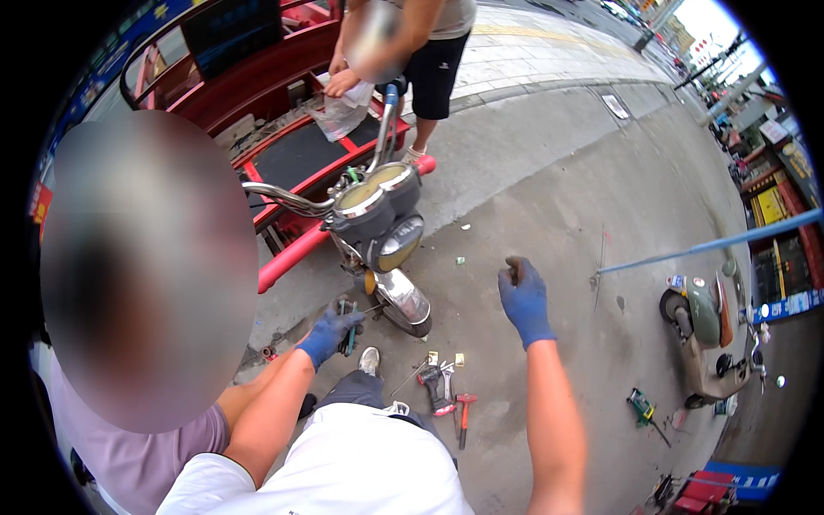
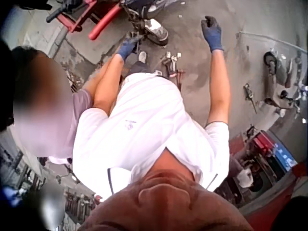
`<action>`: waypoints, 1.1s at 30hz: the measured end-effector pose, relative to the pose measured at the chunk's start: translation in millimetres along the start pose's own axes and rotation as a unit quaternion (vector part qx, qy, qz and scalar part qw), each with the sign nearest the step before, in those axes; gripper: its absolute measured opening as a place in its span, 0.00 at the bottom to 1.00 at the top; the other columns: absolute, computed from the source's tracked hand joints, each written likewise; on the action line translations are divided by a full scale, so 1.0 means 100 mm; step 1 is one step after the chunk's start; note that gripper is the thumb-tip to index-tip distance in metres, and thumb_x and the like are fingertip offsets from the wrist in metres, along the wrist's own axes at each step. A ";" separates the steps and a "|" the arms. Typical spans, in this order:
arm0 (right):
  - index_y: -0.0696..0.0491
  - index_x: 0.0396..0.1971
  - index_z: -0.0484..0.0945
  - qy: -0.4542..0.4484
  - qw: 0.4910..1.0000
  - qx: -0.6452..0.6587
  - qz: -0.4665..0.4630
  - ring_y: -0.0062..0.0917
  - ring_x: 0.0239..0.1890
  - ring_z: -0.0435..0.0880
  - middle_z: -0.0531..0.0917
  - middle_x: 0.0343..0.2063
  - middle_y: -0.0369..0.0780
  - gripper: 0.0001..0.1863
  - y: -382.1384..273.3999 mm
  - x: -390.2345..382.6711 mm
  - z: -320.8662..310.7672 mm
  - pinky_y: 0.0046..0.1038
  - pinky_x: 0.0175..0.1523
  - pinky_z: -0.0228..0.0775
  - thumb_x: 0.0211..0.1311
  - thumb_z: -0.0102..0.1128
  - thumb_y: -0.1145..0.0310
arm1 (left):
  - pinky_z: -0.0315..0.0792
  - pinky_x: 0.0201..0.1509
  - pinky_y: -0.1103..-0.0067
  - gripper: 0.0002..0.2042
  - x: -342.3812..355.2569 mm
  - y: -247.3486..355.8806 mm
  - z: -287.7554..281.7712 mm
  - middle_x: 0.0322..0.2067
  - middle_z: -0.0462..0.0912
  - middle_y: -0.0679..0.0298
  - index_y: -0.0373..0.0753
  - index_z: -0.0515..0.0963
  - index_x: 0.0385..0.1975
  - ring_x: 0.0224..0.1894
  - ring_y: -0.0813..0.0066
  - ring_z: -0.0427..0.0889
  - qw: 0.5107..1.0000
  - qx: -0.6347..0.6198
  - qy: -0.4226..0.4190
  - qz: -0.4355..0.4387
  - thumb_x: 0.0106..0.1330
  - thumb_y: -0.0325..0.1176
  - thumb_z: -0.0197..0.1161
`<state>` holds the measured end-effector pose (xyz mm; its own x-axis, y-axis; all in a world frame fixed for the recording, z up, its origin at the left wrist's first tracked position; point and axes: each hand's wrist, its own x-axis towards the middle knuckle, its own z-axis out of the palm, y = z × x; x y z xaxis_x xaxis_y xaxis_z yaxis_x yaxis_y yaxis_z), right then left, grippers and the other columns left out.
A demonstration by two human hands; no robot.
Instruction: The person works on a red three-wheeled electric vehicle, using a screwdriver to adjust components near the handlebars and battery compartment. They also handle a white plastic bag and a piece of cardboard, placing the cardboard over the battery area.
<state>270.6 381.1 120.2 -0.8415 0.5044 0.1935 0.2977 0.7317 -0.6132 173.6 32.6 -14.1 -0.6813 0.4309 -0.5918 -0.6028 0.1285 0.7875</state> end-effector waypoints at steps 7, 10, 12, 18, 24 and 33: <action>0.56 0.39 0.75 0.009 0.889 0.099 0.448 0.23 0.20 0.76 0.78 0.22 0.38 0.12 2.86 -3.50 0.16 0.28 0.25 0.71 0.57 0.57 0.66 | 0.77 0.20 0.68 0.11 -0.22 0.33 0.07 0.24 0.77 0.57 0.46 0.67 0.40 0.20 0.65 0.79 0.998 -0.040 0.041 -0.021 0.62 0.34 0.60; 0.55 0.34 0.71 -0.033 0.673 0.209 0.709 0.27 0.16 0.73 0.74 0.19 0.39 0.07 2.58 -4.85 0.21 0.34 0.21 0.69 0.55 0.53 0.71 | 0.77 0.20 0.67 0.09 -0.46 0.39 0.03 0.23 0.79 0.58 0.47 0.69 0.40 0.20 0.65 0.80 0.997 0.012 0.082 0.006 0.63 0.34 0.60; 0.53 0.32 0.70 -0.008 0.486 0.326 0.811 0.31 0.17 0.73 0.74 0.19 0.41 0.05 2.61 -5.76 0.31 0.43 0.24 0.70 0.56 0.54 0.71 | 0.78 0.22 0.66 0.11 -0.58 0.40 0.10 0.24 0.79 0.59 0.47 0.69 0.42 0.20 0.64 0.80 0.998 0.040 0.051 -0.010 0.63 0.34 0.60; 0.54 0.38 0.74 -0.033 0.539 0.311 0.782 0.28 0.20 0.76 0.79 0.25 0.42 0.11 2.40 -6.42 0.90 0.36 0.26 0.73 0.57 0.55 0.66 | 0.77 0.21 0.69 0.13 -0.86 0.33 0.67 0.24 0.79 0.56 0.43 0.65 0.44 0.20 0.64 0.80 0.990 0.130 0.037 -0.030 0.63 0.32 0.59; 0.58 0.42 0.76 -0.011 0.664 0.378 0.646 0.28 0.25 0.81 0.82 0.29 0.43 0.17 2.20 -5.10 0.90 0.28 0.26 0.73 0.57 0.58 0.62 | 0.78 0.27 0.71 0.12 -0.74 0.51 0.76 0.28 0.79 0.58 0.43 0.68 0.46 0.26 0.68 0.80 0.983 0.183 0.032 -0.009 0.64 0.33 0.59; 0.54 0.53 0.71 -0.208 0.811 0.478 0.267 0.23 0.42 0.79 0.82 0.40 0.40 0.25 0.71 -2.56 0.81 0.26 0.49 0.71 0.56 0.65 0.62 | 0.74 0.36 0.79 0.14 -0.78 0.29 1.47 0.31 0.81 0.62 0.34 0.75 0.41 0.31 0.75 0.80 0.977 0.155 -0.133 -0.067 0.63 0.38 0.61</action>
<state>470.6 267.1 -35.0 -0.8464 0.2893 -0.4471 0.3508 -0.3289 -0.8768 270.5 133.7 80.0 -0.4487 0.6031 -0.6595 -0.4955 0.4462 0.7452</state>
